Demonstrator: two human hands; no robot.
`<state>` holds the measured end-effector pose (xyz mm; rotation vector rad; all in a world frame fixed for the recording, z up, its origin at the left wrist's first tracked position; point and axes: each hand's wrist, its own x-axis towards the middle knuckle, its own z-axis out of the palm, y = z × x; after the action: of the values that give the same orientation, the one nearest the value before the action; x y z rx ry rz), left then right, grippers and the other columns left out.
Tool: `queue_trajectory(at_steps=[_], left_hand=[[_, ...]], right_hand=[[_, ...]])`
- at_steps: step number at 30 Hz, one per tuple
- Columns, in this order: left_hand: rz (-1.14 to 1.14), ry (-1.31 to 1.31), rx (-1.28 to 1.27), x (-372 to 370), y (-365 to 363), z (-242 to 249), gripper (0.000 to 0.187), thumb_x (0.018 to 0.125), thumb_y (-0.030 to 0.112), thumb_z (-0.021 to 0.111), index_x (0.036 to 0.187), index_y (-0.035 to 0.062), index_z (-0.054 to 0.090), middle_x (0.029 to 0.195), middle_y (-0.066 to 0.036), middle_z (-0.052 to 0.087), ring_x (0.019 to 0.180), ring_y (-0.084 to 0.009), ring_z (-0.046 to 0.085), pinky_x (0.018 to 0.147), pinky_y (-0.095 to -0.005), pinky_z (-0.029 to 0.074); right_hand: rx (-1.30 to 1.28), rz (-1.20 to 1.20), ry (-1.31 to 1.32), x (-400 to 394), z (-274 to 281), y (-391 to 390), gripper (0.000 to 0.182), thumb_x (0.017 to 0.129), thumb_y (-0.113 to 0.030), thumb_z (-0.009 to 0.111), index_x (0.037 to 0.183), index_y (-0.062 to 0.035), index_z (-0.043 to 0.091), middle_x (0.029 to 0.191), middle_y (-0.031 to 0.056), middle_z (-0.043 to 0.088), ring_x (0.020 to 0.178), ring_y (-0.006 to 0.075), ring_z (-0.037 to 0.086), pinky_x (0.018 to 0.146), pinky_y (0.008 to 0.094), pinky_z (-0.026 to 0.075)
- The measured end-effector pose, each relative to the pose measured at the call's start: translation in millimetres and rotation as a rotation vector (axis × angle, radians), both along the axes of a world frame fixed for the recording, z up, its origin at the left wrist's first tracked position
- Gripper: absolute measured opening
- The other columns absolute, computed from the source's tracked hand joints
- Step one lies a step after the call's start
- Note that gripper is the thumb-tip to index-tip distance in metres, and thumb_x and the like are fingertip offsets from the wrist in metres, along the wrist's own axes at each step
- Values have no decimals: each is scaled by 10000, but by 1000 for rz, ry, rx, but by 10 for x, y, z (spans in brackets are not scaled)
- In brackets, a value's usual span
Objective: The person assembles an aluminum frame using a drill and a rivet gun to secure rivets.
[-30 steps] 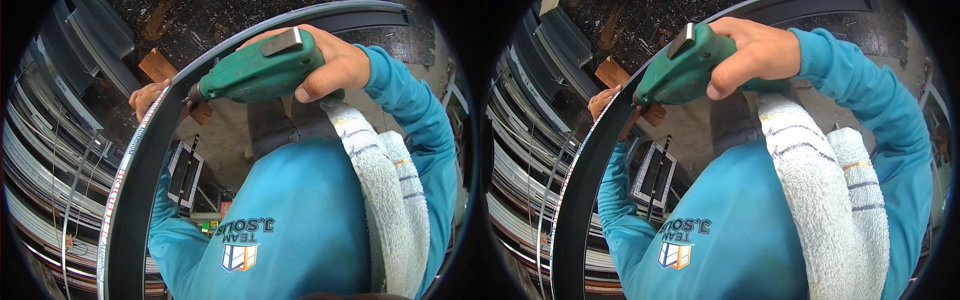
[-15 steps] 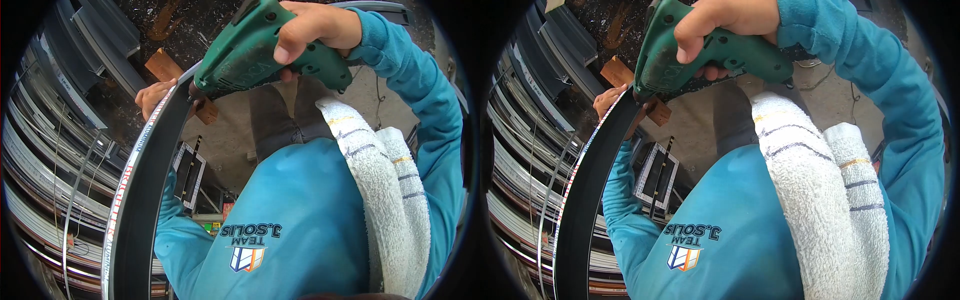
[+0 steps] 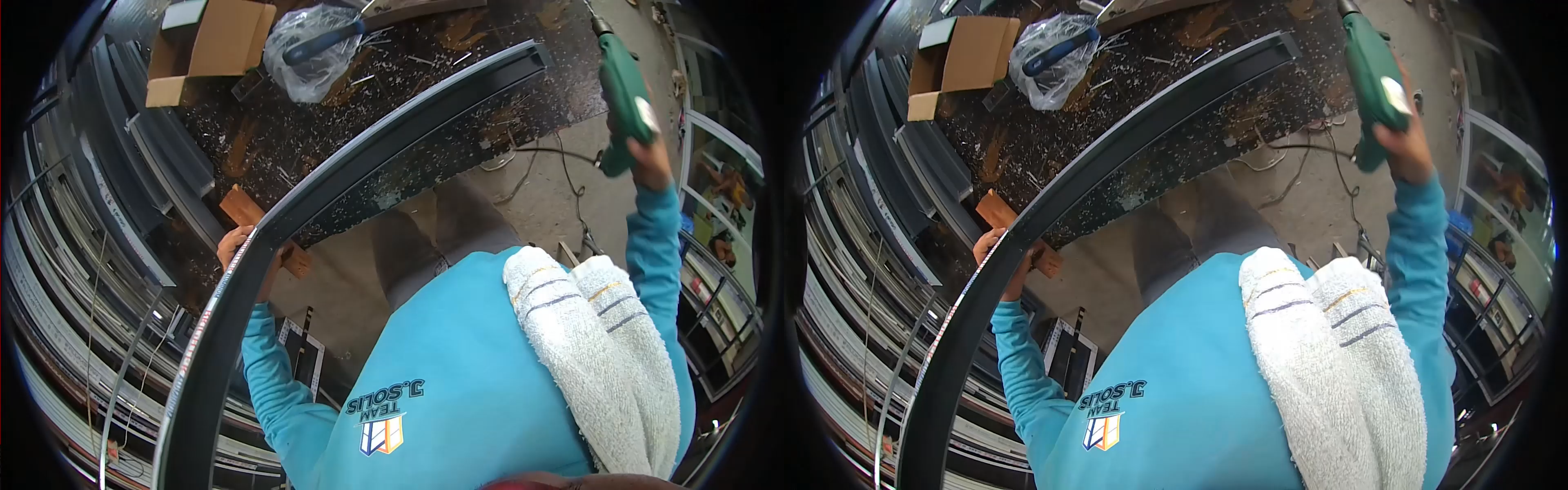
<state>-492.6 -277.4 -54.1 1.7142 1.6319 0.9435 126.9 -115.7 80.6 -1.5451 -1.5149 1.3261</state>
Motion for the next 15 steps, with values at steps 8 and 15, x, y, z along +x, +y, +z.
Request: queue_trajectory(at_steps=[8,15], left_hand=[[586,89,-7,764,-442,317,430,777,121,806,1142,34,598,1031,-28,552,895,-122,526,813,-275,463],[775,-150,-281,1423,80,900,369,853,139,744,688,88,418,648,62,385,596,-42,327,527,-224,282]], right_hand=[[288,59,-448,284,-1213,665,1079,659,-197,754,1537,-140,128,1432,217,372,1277,333,442,1076,411,358],[152,155,-572,540,-913,876,782,717,-228,712,1437,-183,409,1323,223,456,1259,366,453,1078,434,346]])
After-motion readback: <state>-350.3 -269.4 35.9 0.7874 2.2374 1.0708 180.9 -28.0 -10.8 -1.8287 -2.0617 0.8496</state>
